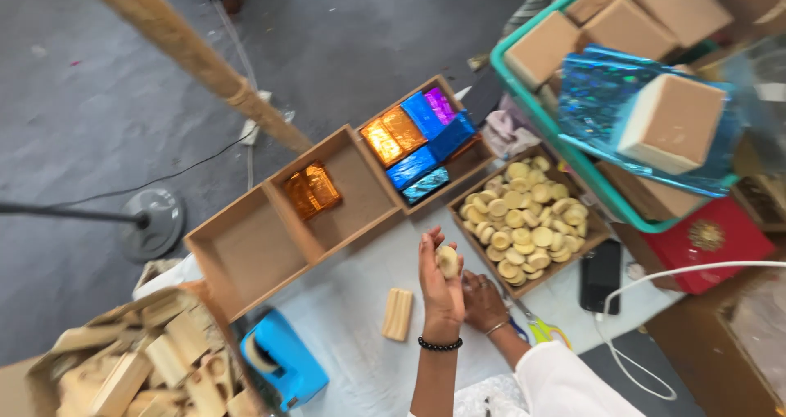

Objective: The person wipes several small wooden blocks and round wooden discs with a white cloth. They handle the items one at a time, turning them over to wipe different sides, then place them on the table. The person also picks up and wipes additional round discs from a nearby box.

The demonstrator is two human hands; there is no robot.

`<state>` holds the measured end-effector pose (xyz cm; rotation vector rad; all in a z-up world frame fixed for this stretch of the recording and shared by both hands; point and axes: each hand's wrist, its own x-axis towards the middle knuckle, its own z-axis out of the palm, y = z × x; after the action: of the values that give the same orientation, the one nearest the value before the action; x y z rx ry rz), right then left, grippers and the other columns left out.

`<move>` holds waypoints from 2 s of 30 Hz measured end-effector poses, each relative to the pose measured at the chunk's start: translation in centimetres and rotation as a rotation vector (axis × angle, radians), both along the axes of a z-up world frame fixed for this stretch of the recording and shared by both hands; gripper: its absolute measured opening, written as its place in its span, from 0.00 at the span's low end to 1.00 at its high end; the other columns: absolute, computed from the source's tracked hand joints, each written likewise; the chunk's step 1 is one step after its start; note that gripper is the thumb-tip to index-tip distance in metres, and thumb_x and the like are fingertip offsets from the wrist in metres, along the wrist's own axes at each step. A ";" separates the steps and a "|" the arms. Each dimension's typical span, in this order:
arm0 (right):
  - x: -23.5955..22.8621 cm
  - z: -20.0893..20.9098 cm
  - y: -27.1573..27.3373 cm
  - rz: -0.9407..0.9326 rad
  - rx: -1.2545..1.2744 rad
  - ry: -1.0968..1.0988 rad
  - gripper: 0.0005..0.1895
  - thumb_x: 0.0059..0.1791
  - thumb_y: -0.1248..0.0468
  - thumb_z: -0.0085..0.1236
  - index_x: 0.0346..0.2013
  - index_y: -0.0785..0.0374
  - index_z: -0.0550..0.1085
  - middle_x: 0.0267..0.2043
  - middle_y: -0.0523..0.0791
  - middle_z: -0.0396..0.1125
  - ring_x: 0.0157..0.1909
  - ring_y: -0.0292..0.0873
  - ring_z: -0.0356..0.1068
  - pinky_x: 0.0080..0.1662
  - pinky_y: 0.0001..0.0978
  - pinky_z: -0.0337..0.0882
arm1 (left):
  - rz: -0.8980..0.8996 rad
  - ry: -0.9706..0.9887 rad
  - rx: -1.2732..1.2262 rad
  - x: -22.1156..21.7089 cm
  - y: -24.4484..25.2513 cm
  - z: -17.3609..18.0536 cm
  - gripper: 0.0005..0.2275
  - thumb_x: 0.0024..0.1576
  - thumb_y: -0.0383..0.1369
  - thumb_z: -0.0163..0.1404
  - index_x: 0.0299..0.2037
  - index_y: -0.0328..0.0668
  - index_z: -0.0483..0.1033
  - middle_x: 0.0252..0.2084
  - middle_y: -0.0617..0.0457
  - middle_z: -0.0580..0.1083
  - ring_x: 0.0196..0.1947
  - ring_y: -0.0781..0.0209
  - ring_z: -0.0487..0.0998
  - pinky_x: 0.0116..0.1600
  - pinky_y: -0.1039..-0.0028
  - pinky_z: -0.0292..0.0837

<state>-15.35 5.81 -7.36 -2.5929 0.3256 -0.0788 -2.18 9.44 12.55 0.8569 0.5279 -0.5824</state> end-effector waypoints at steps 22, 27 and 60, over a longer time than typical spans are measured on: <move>0.2 2.7 0.7 0.000 0.176 -0.053 0.22 0.50 0.55 0.54 0.60 0.46 0.72 0.59 0.47 0.66 0.58 0.55 0.66 0.58 0.50 0.67 | -0.986 -1.481 1.021 2.1 -10.4 -5.7 0.21 0.43 0.30 0.62 0.50 0.47 0.79 0.53 0.44 0.71 0.45 0.45 0.75 0.47 0.56 0.71; 0.5 3.9 -0.9 -0.029 0.129 -0.075 0.23 0.49 0.54 0.55 0.60 0.47 0.72 0.58 0.52 0.65 0.57 0.59 0.65 0.56 0.52 0.66 | -1.089 -1.483 1.175 1.7 -11.4 -10.1 0.18 0.52 0.35 0.60 0.53 0.47 0.78 0.45 0.48 0.74 0.46 0.46 0.76 0.44 0.55 0.71; -0.4 3.4 -1.4 -0.011 -0.065 -0.116 0.27 0.46 0.53 0.57 0.58 0.56 0.71 0.58 0.53 0.66 0.57 0.59 0.66 0.56 0.55 0.65 | -0.972 -1.373 0.904 1.3 -12.0 -11.1 0.24 0.48 0.28 0.60 0.57 0.37 0.73 0.46 0.38 0.75 0.43 0.37 0.77 0.45 0.54 0.74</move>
<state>-15.77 4.41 -3.98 -2.6368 0.2997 -0.2469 -0.91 -2.58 1.48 2.1198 -1.0533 -0.4444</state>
